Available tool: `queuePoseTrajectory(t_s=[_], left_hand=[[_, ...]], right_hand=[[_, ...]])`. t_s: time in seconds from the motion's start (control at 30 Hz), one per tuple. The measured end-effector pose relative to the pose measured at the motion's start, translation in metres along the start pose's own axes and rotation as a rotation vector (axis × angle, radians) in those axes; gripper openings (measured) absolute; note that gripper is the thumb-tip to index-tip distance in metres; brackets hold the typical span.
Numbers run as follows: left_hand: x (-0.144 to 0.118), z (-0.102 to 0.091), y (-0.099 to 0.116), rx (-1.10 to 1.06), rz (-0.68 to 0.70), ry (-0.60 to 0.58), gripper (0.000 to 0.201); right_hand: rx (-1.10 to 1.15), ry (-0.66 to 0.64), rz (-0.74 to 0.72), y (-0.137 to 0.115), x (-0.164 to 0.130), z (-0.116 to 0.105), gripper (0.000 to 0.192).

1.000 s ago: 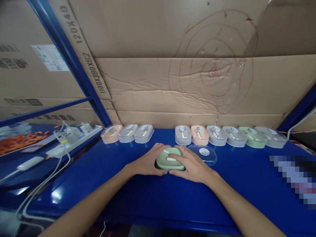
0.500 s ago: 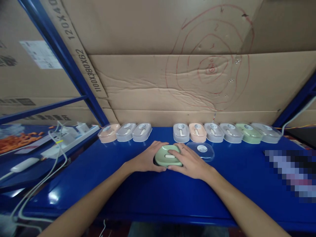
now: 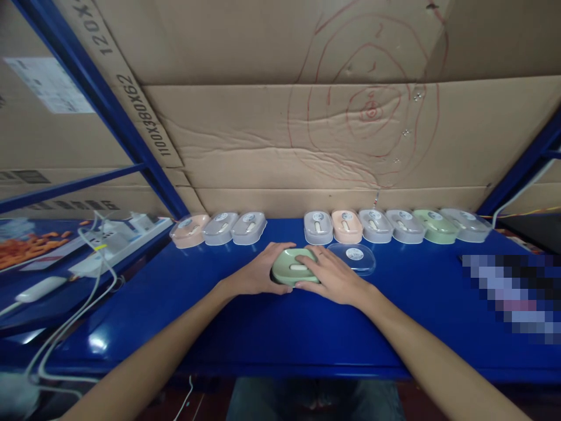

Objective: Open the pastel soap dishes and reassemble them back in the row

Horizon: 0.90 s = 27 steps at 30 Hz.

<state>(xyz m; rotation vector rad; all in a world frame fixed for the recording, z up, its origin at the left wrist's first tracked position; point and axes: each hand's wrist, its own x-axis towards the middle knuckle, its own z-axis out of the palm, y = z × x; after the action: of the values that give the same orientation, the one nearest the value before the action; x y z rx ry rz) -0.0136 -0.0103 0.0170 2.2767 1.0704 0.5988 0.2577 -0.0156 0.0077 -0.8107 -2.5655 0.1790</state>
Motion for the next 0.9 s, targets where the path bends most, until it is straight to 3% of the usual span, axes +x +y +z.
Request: queuePoseTrajectory(t_s=[0.4, 0.9], left_hand=[[0.0001, -0.0023, 0.0082, -0.014, -0.035, -0.008, 0.102], [-0.0011, -0.0043, 0.0014, -0.02, -0.085, 0.021, 0.128]], right_hand=[[0.049, 0.01, 0.028, -0.0003, 0.0007, -0.0022, 0.055], [0.073, 0.06, 0.119, 0.0003, 0.0013, -0.0059, 0.054]])
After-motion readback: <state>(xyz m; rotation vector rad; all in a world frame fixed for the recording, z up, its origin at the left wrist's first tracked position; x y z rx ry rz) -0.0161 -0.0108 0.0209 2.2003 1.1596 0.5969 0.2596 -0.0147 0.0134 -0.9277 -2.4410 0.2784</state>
